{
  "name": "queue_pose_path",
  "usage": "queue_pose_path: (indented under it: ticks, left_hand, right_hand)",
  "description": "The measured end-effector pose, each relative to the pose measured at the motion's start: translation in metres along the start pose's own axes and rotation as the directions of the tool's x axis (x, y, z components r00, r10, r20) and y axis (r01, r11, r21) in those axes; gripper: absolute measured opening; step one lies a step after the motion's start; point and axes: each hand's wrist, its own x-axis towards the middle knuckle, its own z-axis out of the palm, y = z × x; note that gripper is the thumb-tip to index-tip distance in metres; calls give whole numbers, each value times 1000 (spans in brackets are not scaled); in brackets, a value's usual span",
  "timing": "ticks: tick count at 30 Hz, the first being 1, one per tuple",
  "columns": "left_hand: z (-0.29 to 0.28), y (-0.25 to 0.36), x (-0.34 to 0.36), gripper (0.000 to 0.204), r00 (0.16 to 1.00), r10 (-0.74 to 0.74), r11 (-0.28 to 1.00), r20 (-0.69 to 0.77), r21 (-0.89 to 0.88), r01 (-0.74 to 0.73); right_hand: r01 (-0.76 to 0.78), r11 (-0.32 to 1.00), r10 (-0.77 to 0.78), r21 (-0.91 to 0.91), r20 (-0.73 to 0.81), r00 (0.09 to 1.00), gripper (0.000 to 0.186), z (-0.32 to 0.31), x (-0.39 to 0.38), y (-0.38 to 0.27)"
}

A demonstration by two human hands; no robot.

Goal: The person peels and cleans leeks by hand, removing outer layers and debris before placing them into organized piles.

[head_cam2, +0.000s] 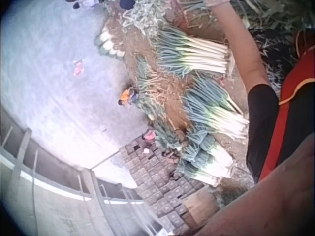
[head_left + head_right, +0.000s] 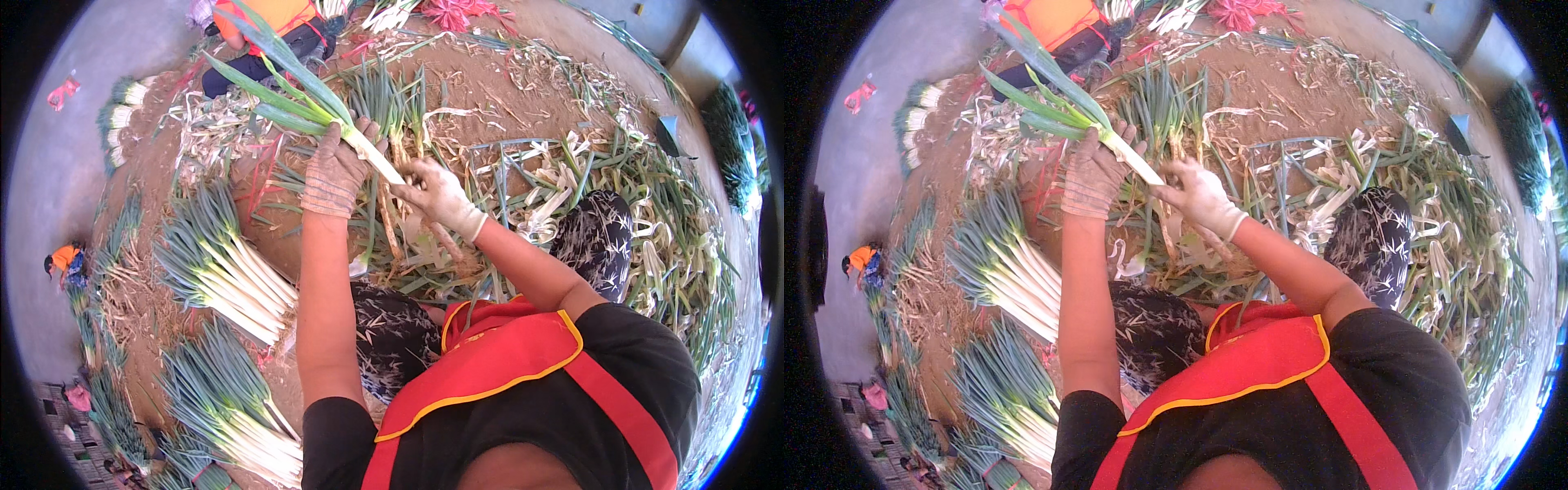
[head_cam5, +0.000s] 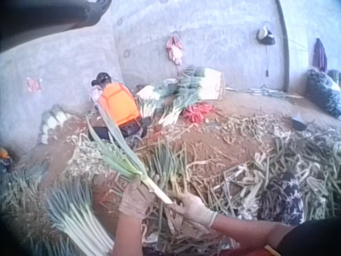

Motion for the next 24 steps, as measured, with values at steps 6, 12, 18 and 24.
queue_pose_path:
  ticks: [6,12,18,24]
  left_hand:
    - [-6,-11,7,30,992,128,987,-15,104,-126]
    - [-38,12,8,36,981,170,984,-88,64,-165]
    - [-37,42,1,41,892,300,951,-339,31,-308]
    - [-24,29,0,39,924,306,950,-231,11,-312]
  right_hand:
    - [446,817,-524,-365,-149,839,26,3,50,-36]
    - [130,820,-261,558,161,952,17,-6,44,-14]
    - [-93,976,133,-196,199,971,20,-3,-38,104]
    - [-194,976,187,-101,-72,980,27,4,-16,116]
